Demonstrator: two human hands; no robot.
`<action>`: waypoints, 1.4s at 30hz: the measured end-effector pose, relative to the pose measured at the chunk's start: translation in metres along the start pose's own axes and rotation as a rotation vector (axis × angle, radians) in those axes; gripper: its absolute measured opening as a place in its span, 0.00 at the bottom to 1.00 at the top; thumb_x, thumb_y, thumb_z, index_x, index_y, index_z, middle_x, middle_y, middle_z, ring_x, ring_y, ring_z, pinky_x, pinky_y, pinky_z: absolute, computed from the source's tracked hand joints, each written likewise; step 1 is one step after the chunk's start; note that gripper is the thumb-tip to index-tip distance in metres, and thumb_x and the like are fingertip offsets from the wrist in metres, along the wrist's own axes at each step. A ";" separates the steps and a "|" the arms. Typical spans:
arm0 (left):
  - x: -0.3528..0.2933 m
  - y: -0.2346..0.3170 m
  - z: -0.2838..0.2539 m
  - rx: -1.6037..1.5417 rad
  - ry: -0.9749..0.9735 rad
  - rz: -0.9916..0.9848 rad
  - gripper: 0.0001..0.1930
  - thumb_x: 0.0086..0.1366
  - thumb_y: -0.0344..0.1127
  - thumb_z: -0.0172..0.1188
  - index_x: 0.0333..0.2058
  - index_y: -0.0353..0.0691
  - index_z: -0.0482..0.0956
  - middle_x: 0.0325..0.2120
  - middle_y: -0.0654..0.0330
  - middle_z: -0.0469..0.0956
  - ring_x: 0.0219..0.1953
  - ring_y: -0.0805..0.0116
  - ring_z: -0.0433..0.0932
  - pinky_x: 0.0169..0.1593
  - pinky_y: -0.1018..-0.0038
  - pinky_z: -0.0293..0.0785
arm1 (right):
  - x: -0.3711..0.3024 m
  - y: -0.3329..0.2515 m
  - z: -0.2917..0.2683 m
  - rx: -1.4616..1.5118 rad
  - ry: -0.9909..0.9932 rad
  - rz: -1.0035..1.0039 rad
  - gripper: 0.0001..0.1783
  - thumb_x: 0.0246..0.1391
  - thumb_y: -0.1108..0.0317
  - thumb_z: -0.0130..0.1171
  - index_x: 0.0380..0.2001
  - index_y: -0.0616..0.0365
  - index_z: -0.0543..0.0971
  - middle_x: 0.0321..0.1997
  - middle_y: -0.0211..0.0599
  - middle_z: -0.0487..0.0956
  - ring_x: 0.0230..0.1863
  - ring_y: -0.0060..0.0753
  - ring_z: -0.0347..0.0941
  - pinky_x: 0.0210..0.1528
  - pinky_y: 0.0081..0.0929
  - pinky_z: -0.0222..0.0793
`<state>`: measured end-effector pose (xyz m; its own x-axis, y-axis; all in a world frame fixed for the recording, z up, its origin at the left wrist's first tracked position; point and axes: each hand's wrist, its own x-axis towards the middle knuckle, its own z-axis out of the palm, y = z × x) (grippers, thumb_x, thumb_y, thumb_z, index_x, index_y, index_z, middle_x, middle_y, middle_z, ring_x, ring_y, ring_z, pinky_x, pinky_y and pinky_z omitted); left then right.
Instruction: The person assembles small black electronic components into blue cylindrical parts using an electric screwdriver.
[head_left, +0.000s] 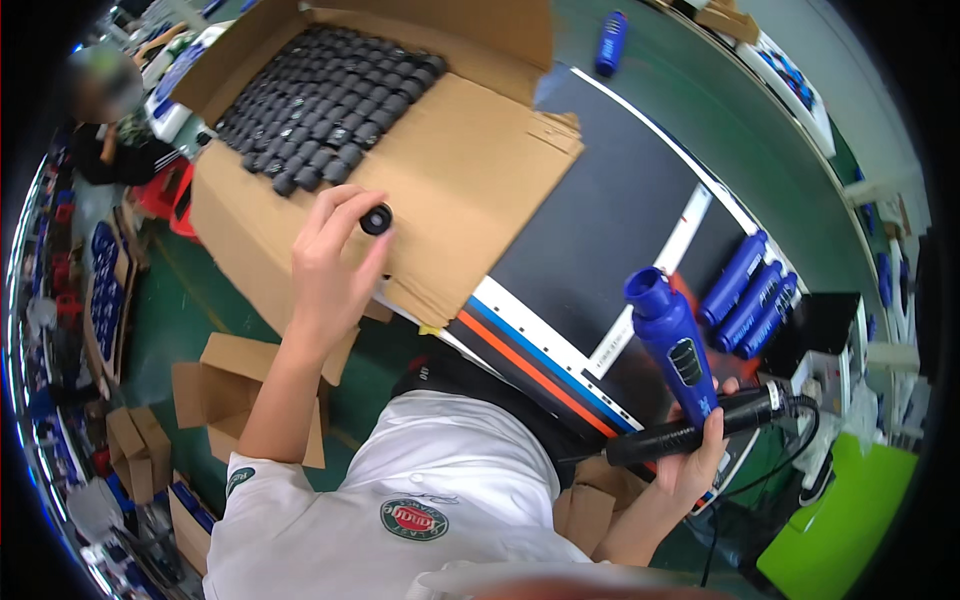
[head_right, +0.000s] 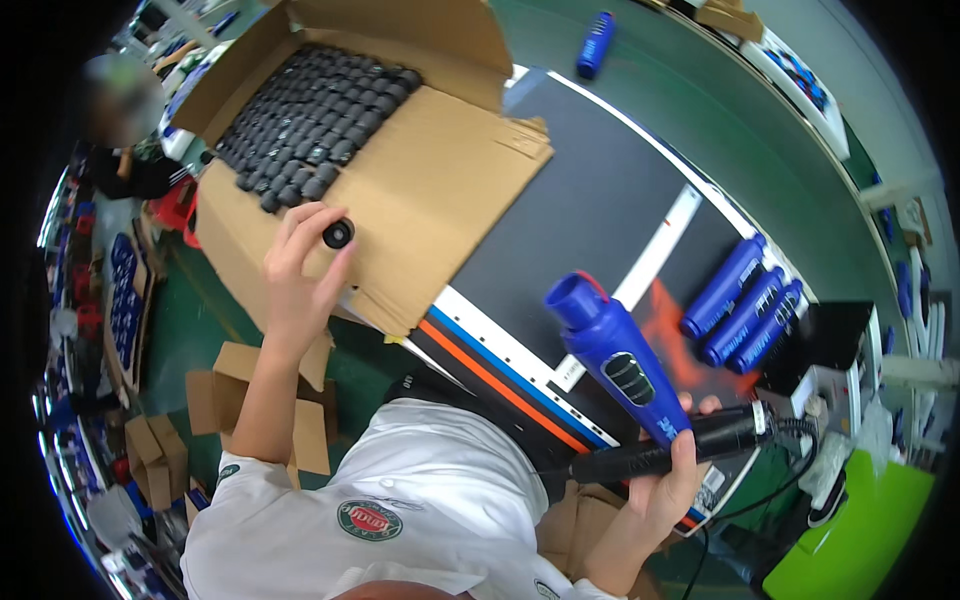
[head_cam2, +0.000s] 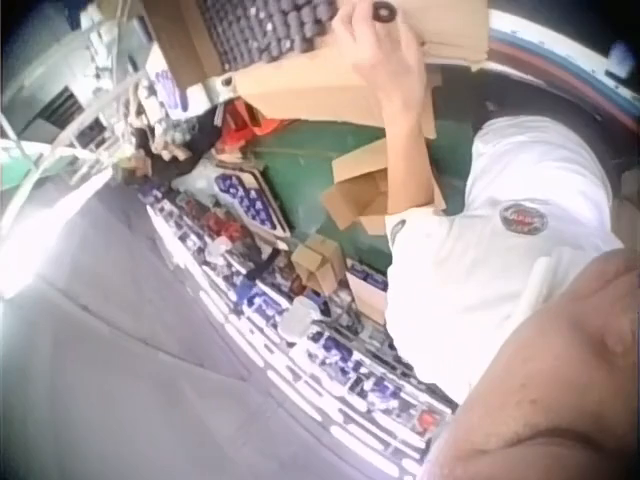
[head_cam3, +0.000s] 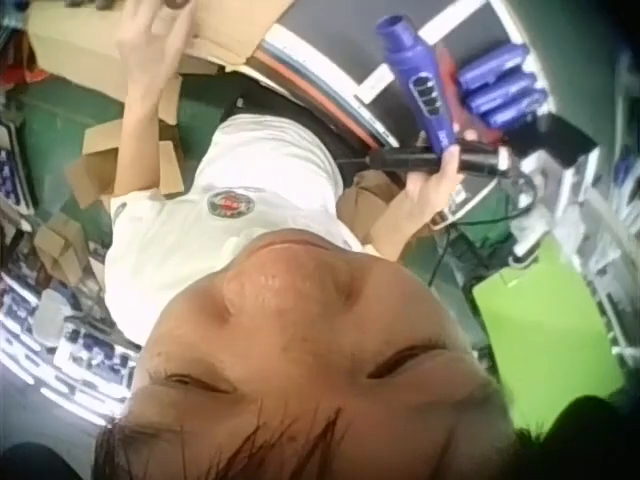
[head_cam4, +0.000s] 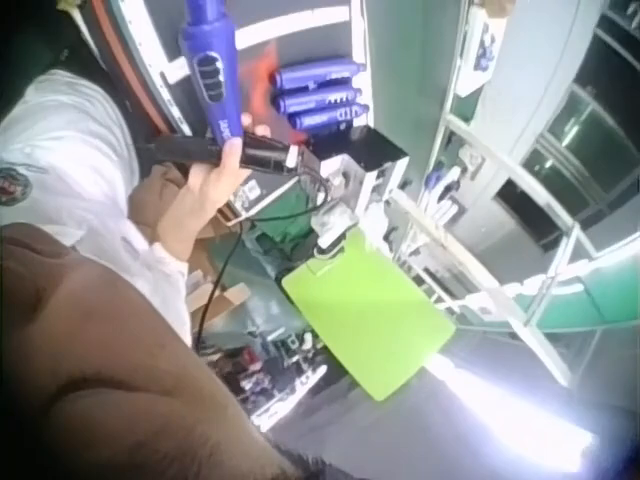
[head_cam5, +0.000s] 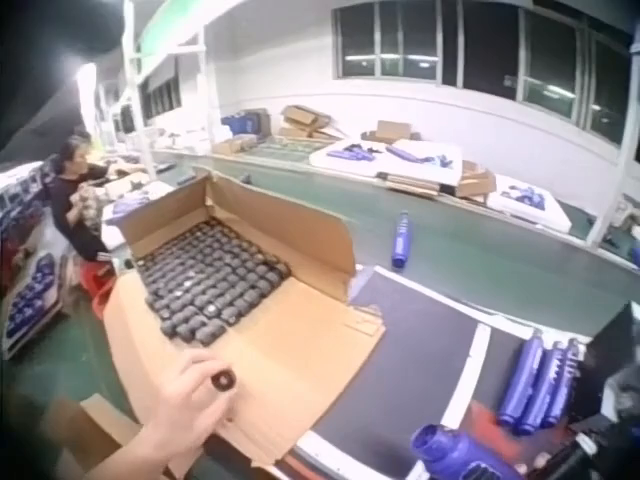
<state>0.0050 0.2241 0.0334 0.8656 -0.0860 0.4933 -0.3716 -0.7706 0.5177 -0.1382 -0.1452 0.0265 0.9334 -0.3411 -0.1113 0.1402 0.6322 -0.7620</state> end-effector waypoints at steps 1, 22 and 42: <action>-0.001 0.011 0.007 -0.036 -0.018 0.015 0.15 0.55 0.22 0.65 0.44 0.33 0.79 0.41 0.53 0.75 0.42 0.61 0.78 0.42 0.74 0.76 | 0.000 -0.003 -0.001 -0.012 0.009 -0.005 0.25 0.59 0.73 0.59 0.57 0.51 0.63 0.54 0.38 0.70 0.53 0.32 0.72 0.52 0.29 0.75; 0.007 0.138 0.096 -1.223 -0.797 -0.233 0.28 0.58 0.13 0.53 0.59 0.27 0.68 0.51 0.47 0.72 0.45 0.67 0.77 0.48 0.72 0.79 | -0.030 -0.056 -0.050 -0.266 0.302 -0.198 0.25 0.54 0.76 0.60 0.54 0.54 0.65 0.52 0.42 0.74 0.50 0.33 0.72 0.56 0.37 0.70; 0.011 0.134 0.108 -1.281 -0.772 -0.053 0.20 0.54 0.14 0.60 0.47 0.28 0.76 0.47 0.48 0.75 0.50 0.63 0.77 0.52 0.71 0.77 | -0.025 -0.053 -0.039 -0.299 0.272 -0.257 0.27 0.48 0.77 0.64 0.51 0.55 0.66 0.49 0.41 0.73 0.51 0.38 0.71 0.59 0.40 0.67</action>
<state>0.0008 0.0522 0.0326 0.6945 -0.6952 0.1856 -0.0160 0.2430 0.9699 -0.1817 -0.1970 0.0450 0.7552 -0.6550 -0.0273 0.2171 0.2892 -0.9323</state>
